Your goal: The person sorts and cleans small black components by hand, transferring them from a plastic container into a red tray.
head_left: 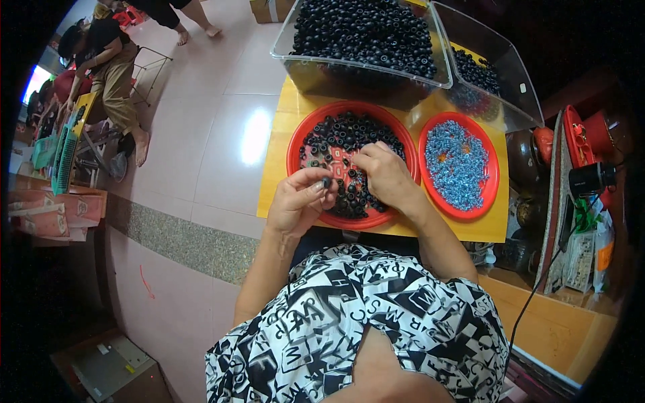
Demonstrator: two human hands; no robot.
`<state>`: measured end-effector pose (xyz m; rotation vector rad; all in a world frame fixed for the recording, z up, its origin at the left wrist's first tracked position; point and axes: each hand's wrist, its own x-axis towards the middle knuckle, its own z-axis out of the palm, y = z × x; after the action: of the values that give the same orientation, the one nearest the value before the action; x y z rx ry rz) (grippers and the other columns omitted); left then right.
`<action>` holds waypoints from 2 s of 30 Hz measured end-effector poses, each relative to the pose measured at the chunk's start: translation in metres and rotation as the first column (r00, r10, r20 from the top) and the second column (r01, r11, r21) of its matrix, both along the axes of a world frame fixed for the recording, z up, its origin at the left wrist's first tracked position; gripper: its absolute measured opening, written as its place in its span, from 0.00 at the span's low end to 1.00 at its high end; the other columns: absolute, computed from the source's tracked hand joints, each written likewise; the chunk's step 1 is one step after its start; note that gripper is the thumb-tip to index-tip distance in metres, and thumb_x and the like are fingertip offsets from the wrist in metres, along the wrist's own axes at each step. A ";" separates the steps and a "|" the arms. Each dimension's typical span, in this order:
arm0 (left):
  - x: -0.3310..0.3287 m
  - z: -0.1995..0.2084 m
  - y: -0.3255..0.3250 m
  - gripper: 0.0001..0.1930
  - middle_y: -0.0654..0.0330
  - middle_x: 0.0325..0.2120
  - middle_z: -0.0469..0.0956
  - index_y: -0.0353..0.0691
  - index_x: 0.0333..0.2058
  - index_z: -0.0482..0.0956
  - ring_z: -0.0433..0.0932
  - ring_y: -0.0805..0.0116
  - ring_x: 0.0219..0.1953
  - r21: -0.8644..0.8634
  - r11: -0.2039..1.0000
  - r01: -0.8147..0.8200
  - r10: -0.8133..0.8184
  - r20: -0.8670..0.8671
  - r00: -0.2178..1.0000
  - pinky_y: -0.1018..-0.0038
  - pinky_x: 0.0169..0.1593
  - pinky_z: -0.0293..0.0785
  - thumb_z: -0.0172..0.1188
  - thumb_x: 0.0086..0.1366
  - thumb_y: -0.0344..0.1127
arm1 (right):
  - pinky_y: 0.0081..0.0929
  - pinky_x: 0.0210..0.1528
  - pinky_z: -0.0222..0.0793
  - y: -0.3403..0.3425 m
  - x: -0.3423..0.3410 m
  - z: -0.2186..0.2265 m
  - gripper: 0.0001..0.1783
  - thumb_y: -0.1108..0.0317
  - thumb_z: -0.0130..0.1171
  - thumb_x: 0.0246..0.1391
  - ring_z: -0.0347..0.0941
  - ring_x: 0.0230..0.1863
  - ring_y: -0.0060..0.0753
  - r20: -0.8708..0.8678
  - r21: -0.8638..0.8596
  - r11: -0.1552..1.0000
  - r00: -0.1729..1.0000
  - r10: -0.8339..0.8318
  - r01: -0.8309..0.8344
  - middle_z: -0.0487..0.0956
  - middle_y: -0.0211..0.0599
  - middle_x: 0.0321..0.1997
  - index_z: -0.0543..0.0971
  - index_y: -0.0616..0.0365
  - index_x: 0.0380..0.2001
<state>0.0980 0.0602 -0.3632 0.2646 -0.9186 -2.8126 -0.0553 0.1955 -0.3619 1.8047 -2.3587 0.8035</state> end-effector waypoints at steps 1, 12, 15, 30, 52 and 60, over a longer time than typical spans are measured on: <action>0.004 -0.002 0.000 0.13 0.53 0.30 0.74 0.32 0.40 0.72 0.73 0.70 0.29 0.065 0.998 -0.001 0.003 -0.025 1.000 0.79 0.33 0.70 0.56 0.54 0.26 | 0.33 0.38 0.66 -0.003 -0.002 0.001 0.11 0.79 0.52 0.34 0.67 0.34 0.42 0.001 0.002 1.000 1.000 0.004 -0.004 0.71 0.39 0.27 0.75 0.58 0.26; 0.017 -0.012 0.003 0.13 0.53 0.29 0.75 0.35 0.41 0.72 0.73 0.70 0.28 0.076 0.993 -0.093 0.090 0.047 0.995 0.77 0.32 0.69 0.54 0.55 0.26 | 0.33 0.35 0.65 -0.022 -0.004 -0.004 0.07 0.79 0.52 0.37 0.67 0.32 0.40 -0.050 0.058 0.998 0.999 -0.002 0.005 0.70 0.39 0.26 0.76 0.61 0.25; 0.015 -0.012 0.006 0.13 0.53 0.29 0.75 0.36 0.41 0.72 0.72 0.70 0.28 0.119 0.990 -0.075 0.075 0.007 0.997 0.76 0.32 0.68 0.55 0.56 0.27 | 0.33 0.36 0.65 -0.022 -0.004 -0.005 0.07 0.79 0.52 0.37 0.67 0.33 0.40 -0.080 0.088 0.996 0.997 -0.019 0.026 0.70 0.40 0.27 0.75 0.61 0.25; 0.014 -0.001 0.026 0.13 0.56 0.32 0.74 0.34 0.37 0.75 0.73 0.70 0.36 -0.030 0.996 -0.084 0.082 -0.073 0.994 0.77 0.42 0.70 0.62 0.50 0.25 | 0.17 0.29 0.64 0.022 0.050 0.060 0.06 0.79 0.58 0.42 0.69 0.27 0.21 0.806 -0.206 0.978 0.571 0.156 0.023 0.73 0.33 0.25 0.74 0.64 0.27; 0.025 -0.011 0.027 0.11 0.59 0.26 0.75 0.35 0.36 0.73 0.73 0.73 0.26 -0.159 0.982 -0.105 0.102 -0.028 0.994 0.79 0.31 0.71 0.60 0.53 0.29 | 0.27 0.32 0.67 0.005 0.013 0.024 0.06 0.73 0.57 0.42 0.72 0.29 0.34 0.445 -0.037 0.997 0.894 -0.049 0.072 0.76 0.40 0.27 0.76 0.62 0.28; 0.028 -0.009 0.020 0.11 0.56 0.27 0.75 0.37 0.37 0.73 0.72 0.71 0.26 0.053 0.990 -0.133 0.133 0.005 0.991 0.79 0.28 0.68 0.58 0.54 0.27 | 0.38 0.34 0.68 -0.035 0.007 0.002 0.06 0.69 0.55 0.41 0.71 0.32 0.45 0.006 0.257 0.960 0.994 -0.113 0.108 0.73 0.42 0.25 0.76 0.58 0.25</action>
<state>0.1260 0.0799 -0.3717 0.3221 -0.7963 -2.7170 -0.0484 0.1602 -0.3601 1.7343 -2.6558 0.5265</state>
